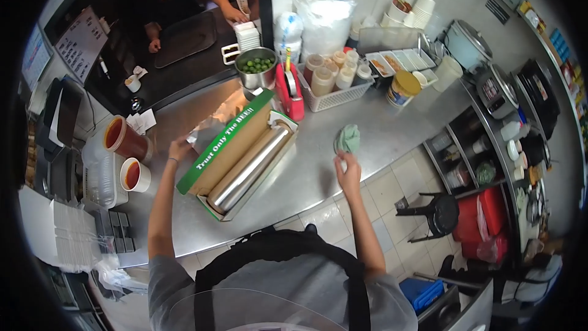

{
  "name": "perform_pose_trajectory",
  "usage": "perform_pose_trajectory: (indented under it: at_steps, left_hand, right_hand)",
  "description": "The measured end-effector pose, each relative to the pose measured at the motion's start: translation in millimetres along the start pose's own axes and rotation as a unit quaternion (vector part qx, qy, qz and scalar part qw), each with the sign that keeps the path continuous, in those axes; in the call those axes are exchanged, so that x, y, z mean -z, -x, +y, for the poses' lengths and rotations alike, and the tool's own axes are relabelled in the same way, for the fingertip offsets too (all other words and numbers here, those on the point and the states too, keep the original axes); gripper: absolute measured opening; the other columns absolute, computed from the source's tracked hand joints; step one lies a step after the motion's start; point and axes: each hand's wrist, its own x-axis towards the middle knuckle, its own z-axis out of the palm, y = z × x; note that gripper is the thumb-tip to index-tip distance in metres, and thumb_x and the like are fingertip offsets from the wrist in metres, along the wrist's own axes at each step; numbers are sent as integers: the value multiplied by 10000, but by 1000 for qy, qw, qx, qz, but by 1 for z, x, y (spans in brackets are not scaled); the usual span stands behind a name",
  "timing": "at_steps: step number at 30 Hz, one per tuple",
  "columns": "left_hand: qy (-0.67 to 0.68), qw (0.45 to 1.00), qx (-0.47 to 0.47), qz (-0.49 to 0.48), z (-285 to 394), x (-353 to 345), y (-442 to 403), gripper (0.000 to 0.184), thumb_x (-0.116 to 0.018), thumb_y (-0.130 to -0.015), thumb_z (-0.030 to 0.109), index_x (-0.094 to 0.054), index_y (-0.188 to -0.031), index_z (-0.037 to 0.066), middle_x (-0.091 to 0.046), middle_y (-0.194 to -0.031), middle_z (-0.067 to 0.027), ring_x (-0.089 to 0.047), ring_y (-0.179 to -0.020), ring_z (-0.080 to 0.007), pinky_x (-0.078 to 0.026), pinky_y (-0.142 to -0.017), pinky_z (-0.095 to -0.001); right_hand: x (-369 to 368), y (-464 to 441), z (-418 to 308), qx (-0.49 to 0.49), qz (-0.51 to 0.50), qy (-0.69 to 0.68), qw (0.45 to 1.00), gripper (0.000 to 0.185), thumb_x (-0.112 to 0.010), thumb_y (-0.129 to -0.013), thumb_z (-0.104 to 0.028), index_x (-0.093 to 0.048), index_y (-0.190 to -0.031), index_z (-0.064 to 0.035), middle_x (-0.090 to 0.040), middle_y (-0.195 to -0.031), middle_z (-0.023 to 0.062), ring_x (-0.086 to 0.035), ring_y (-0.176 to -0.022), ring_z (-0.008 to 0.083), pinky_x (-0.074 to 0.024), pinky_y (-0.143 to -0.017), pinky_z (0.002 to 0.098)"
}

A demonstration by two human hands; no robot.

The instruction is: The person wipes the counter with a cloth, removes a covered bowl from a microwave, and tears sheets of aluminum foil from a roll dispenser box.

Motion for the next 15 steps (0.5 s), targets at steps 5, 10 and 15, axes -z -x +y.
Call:
perform_pose_trajectory:
  at_steps: [5, 10, 15]
  left_hand:
    - [87, 982, -111, 125, 123, 87, 28, 284, -606, -851, 116, -610, -1121, 30, -607, -1090, -92, -579, -947, -164, -443, -845, -260]
    - [131, 975, -123, 129, 252, 129, 132, 198, -553, -896, 88, -614, -1050, -20, -622, -980, -59, -562, -838, -93, -443, -727, -215]
    - [60, 989, -88, -99, 284, 93, 213, 131, -588, -848, 75, -648, -946, 13, -661, -849, -88, -602, -684, -150, -470, -609, -257]
  right_hand:
    - [13, -34, 41, -29, -41, 310, 949, 303, -683, -710, -119, -638, -1010, -102, -558, -1017, 73, -491, -989, 282, -401, -828, 413]
    - [-2, -43, 87, -4, -102, 427, 898, 254, -677, -663, -102, -640, -913, -127, -532, -960, 61, -478, -979, 265, -391, -823, 423]
    - [-12, -78, -24, 128, -55, 211, 967, 219, -563, -710, -50, -647, -897, -126, -524, -970, 75, -480, -1013, 278, -381, -860, 428]
